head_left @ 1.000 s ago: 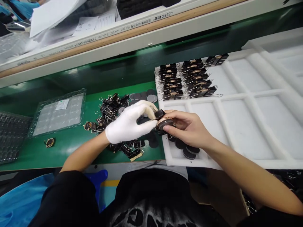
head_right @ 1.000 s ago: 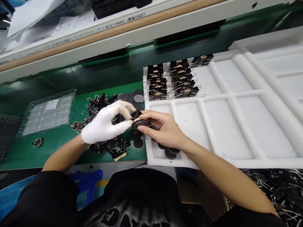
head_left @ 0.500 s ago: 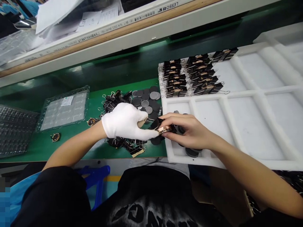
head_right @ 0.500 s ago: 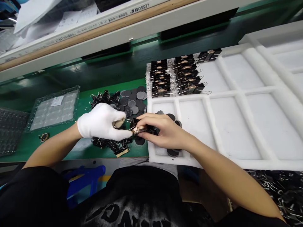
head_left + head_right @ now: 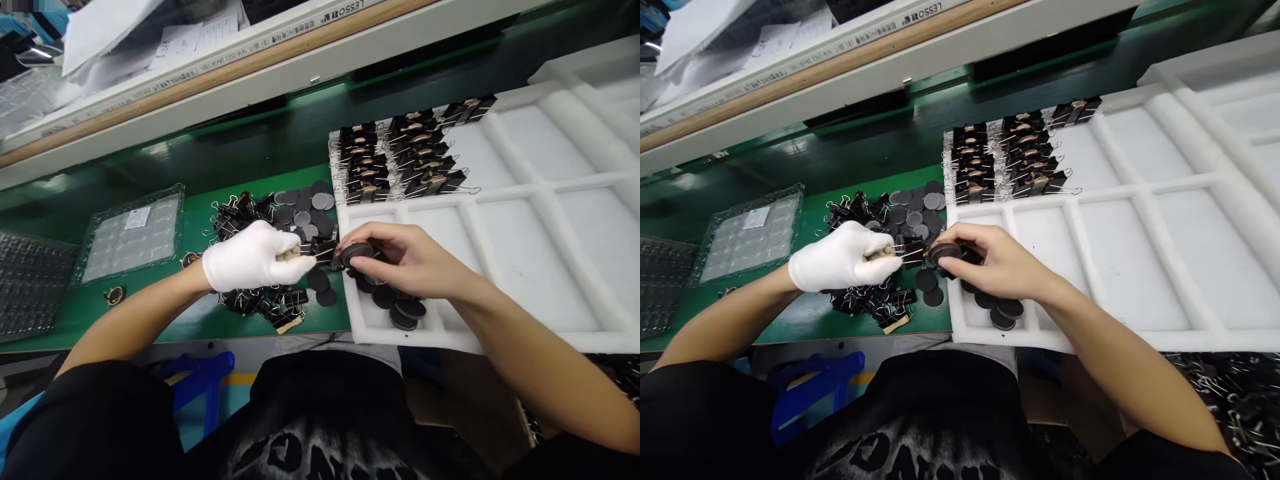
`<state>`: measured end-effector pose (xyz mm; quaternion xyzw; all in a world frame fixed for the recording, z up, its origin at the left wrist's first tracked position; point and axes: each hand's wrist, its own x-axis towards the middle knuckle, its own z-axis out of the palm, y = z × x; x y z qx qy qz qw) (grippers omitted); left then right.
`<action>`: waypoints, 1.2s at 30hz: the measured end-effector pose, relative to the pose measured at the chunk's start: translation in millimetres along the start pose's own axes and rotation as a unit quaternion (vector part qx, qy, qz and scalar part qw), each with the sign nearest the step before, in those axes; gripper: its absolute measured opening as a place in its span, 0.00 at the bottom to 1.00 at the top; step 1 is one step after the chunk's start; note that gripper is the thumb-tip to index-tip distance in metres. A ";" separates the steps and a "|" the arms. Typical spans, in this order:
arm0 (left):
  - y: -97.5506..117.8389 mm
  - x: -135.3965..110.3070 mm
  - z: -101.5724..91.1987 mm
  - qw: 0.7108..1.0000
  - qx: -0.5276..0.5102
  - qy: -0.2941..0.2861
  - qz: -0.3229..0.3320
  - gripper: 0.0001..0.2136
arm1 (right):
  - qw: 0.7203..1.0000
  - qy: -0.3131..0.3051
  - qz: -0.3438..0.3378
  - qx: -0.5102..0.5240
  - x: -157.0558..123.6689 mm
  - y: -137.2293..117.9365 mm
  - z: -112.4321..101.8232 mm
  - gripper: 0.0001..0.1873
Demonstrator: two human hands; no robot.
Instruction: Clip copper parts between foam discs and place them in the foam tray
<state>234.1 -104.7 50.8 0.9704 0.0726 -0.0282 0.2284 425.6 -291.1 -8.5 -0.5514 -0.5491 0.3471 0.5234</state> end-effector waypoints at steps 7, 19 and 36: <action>8.5 -4.4 -7.9 0.999 -0.025 -0.042 0.021 0.20 | 0.998 -0.034 0.053 0.002 2.1 -0.6 -12.7 0.09; 11.6 13.0 -10.1 0.990 -0.016 -0.137 0.002 0.21 | 0.996 -0.072 0.040 -0.013 0.6 2.8 -10.4 0.05; 22.5 99.8 -15.8 0.954 -0.279 -0.044 -0.098 0.21 | 0.822 0.332 -0.089 -0.453 3.5 13.8 -41.0 0.45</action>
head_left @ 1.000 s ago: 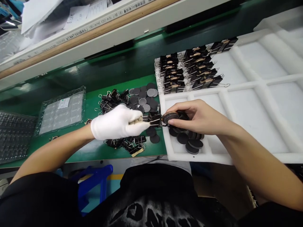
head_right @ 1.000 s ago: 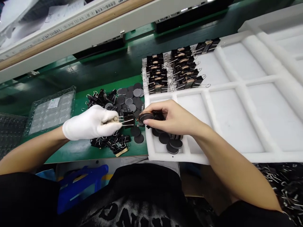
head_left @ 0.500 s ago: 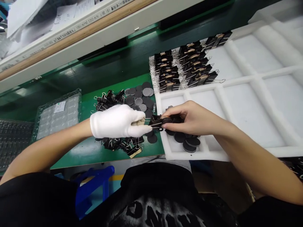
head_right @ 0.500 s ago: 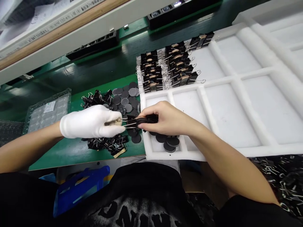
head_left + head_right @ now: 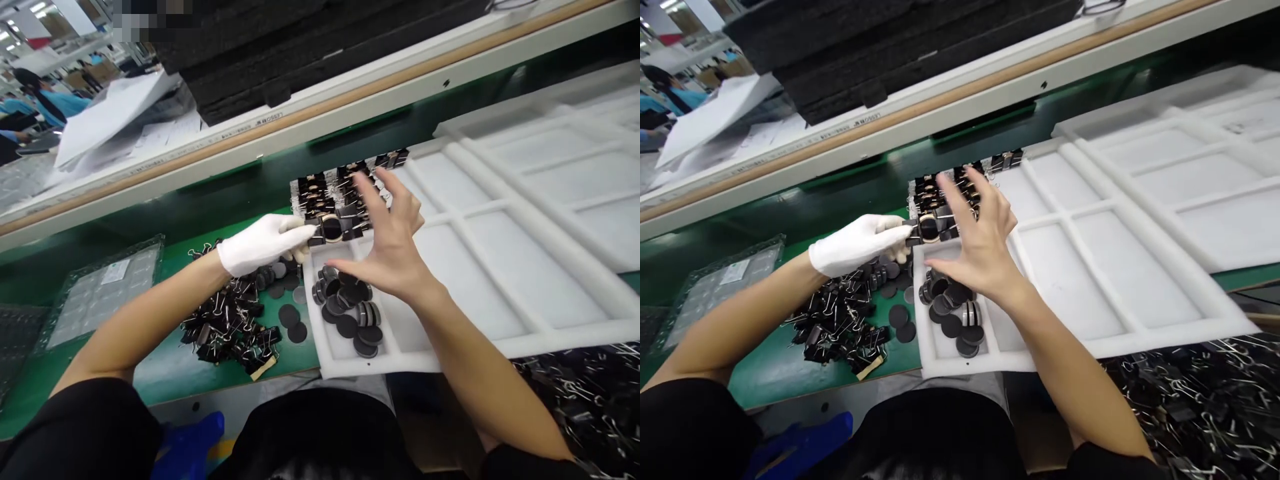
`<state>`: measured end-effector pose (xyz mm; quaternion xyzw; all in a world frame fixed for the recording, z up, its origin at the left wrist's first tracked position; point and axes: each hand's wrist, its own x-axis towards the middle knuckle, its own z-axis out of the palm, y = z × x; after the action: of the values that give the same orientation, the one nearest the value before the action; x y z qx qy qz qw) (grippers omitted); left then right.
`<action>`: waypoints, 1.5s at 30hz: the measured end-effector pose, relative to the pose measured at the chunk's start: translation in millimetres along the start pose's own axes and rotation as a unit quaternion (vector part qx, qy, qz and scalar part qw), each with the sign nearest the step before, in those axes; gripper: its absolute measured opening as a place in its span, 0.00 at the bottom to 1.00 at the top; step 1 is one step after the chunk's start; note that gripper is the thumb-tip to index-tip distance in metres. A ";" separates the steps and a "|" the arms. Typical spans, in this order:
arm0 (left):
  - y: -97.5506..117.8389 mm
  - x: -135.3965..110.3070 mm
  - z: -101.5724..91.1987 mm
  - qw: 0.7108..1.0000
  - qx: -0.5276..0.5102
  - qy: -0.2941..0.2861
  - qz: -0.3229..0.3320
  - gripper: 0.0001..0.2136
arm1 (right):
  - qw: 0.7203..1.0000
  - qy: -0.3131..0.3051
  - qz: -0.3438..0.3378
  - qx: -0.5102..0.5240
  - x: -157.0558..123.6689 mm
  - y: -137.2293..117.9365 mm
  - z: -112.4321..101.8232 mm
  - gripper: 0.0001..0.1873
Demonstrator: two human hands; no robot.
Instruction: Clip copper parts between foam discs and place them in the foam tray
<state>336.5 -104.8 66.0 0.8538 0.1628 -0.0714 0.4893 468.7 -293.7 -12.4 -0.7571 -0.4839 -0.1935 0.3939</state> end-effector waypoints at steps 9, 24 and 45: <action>11.6 142.3 14.6 0.934 0.256 0.199 0.146 0.13 | 0.966 -0.108 0.234 0.031 -5.2 -13.5 35.5 0.34; 49.2 265.4 62.4 0.904 0.370 0.214 -0.004 0.18 | 0.948 -0.239 0.190 -0.085 -8.6 -13.0 30.6 0.28; 53.7 225.5 37.6 0.884 0.408 0.212 0.082 0.20 | 0.952 -0.242 0.160 -0.098 -7.7 -12.2 18.7 0.24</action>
<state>567.8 -115.4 27.0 0.9830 0.1486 0.0919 0.0555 452.8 -280.8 -24.2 -0.8836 -0.4159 0.0143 0.2146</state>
